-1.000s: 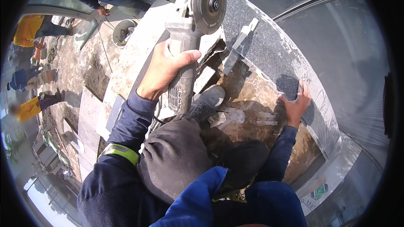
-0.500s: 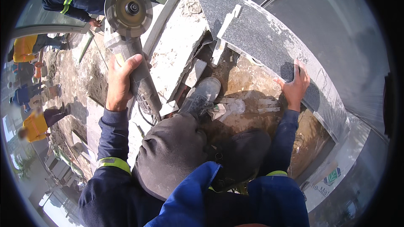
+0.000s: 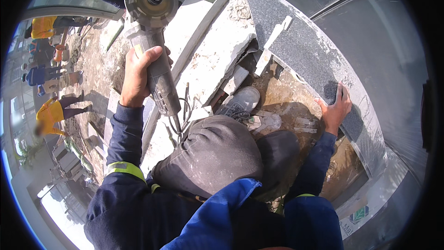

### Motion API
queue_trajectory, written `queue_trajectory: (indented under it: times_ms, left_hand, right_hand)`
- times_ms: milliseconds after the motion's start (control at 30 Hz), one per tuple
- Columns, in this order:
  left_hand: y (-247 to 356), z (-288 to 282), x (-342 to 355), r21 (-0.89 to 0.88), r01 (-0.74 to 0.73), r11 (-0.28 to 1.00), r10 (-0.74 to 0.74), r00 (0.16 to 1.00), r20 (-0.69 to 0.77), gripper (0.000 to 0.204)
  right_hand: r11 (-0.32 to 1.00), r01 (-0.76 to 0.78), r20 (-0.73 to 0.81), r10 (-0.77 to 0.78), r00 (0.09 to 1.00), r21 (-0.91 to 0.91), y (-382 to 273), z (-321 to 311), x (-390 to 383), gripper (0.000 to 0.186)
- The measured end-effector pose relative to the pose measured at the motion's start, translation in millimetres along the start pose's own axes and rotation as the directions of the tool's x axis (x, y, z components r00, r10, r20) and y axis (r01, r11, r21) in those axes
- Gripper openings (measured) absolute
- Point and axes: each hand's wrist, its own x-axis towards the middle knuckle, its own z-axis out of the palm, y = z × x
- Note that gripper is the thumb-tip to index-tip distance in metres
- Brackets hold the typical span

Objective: The person uses an angle grinder to cut a curved stone slab on a construction site. They repeatedly measure and mark the slab with a metal ruler and pencil, then cut along the marked lines. The person adjusts the slab and tool positions multiple times to complete the cuts.

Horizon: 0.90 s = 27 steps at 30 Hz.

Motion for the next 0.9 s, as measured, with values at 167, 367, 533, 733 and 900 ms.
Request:
queue_trajectory:
  times_ms: [167, 367, 533, 733, 900]
  left_hand:
    - [3, -45, -14, -0.056, 0.087, 0.995, -0.087, 0.996, 0.006, 0.041]
    - [-25, -155, -80, -0.051, 0.334, 0.941, -0.336, 0.910, -0.242, 0.037]
    - [-81, -253, -157, -0.355, 0.437, 0.827, -0.562, 0.621, -0.546, 0.039]
    - [-122, -382, -330, -0.184, 0.733, 0.654, -0.496, 0.233, -0.837, 0.041]
    - [-159, -380, -435, -0.249, 0.509, 0.824, -0.258, -0.055, -0.965, 0.048]
  right_hand:
    - [0.999, 0.049, -0.039, -0.049, 0.998, -0.013, 4, 2, 0, 0.111]
    - [0.995, 0.066, -0.027, -0.068, 0.997, -0.072, 8, 2, 5, 0.108]
    - [0.983, 0.153, -0.054, -0.159, 0.986, -0.102, 15, 1, 10, 0.104]
    - [0.970, 0.224, -0.089, -0.232, 0.969, -0.092, 20, 15, 4, 0.101]
    - [0.983, 0.172, -0.046, -0.175, 0.984, -0.060, 17, 15, -2, 0.104]
